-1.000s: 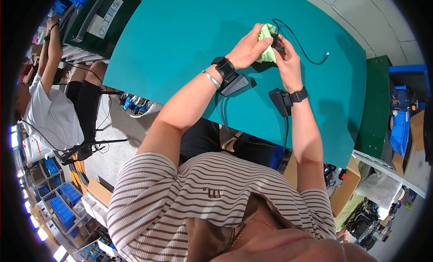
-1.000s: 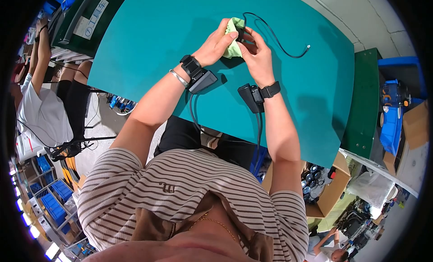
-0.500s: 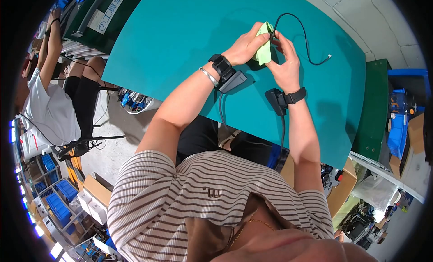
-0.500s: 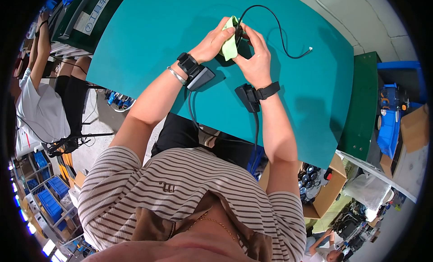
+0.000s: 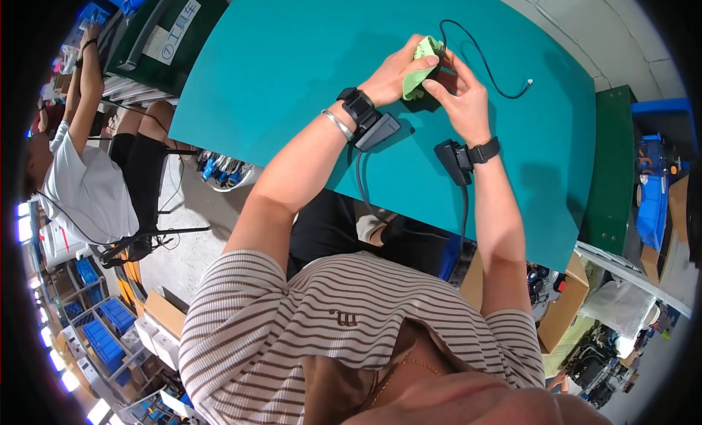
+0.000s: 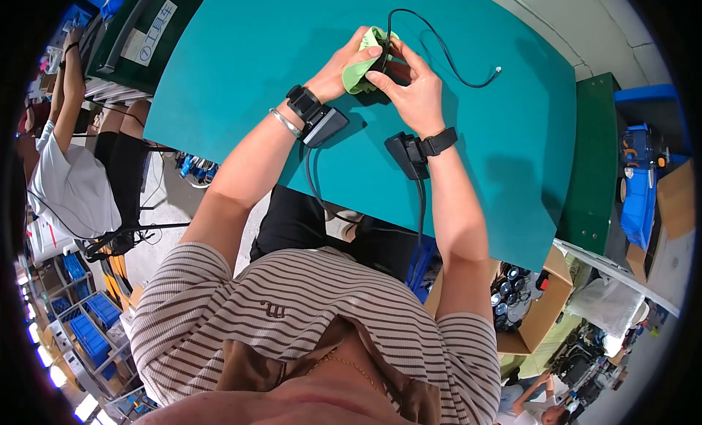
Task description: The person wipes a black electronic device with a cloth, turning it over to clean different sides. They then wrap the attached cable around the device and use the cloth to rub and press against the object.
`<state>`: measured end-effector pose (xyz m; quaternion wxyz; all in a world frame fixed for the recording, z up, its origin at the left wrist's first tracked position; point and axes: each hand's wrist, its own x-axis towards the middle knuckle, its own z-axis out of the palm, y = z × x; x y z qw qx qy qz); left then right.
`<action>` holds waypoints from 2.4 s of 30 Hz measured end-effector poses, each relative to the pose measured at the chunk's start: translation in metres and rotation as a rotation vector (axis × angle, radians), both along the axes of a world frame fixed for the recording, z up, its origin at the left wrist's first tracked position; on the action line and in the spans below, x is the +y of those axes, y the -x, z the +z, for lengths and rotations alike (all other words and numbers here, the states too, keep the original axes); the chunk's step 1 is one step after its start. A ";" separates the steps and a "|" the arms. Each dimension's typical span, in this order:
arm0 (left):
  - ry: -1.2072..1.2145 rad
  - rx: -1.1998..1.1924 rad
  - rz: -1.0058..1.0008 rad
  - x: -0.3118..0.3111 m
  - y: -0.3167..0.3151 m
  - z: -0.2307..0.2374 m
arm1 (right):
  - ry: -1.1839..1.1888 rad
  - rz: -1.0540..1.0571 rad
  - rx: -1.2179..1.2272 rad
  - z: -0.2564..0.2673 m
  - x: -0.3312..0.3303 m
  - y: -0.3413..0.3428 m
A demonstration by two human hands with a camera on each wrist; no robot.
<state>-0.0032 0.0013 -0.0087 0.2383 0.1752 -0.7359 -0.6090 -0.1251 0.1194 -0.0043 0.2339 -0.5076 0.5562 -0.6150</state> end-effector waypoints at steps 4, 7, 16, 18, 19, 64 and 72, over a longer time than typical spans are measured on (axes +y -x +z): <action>0.027 -0.017 0.003 0.001 -0.002 0.004 | -0.065 0.042 -0.138 0.003 0.002 0.000; 0.026 -0.058 -0.014 0.000 -0.002 0.005 | -0.128 0.039 -0.209 -0.001 0.002 0.004; -0.039 -0.021 -0.009 0.003 0.003 0.003 | -0.118 -0.049 -0.143 -0.006 0.005 -0.006; -0.047 0.029 0.005 0.004 0.004 -0.001 | -0.063 -0.034 -0.092 -0.008 0.007 -0.006; -0.129 0.074 -0.014 0.003 0.006 -0.005 | -0.051 0.005 -0.122 -0.008 0.008 -0.006; -0.024 -0.030 -0.086 0.003 -0.008 0.002 | -0.169 0.047 -0.316 0.005 0.017 -0.008; 0.127 0.012 -0.026 0.007 -0.005 0.002 | -0.126 0.095 -0.401 -0.004 0.013 -0.003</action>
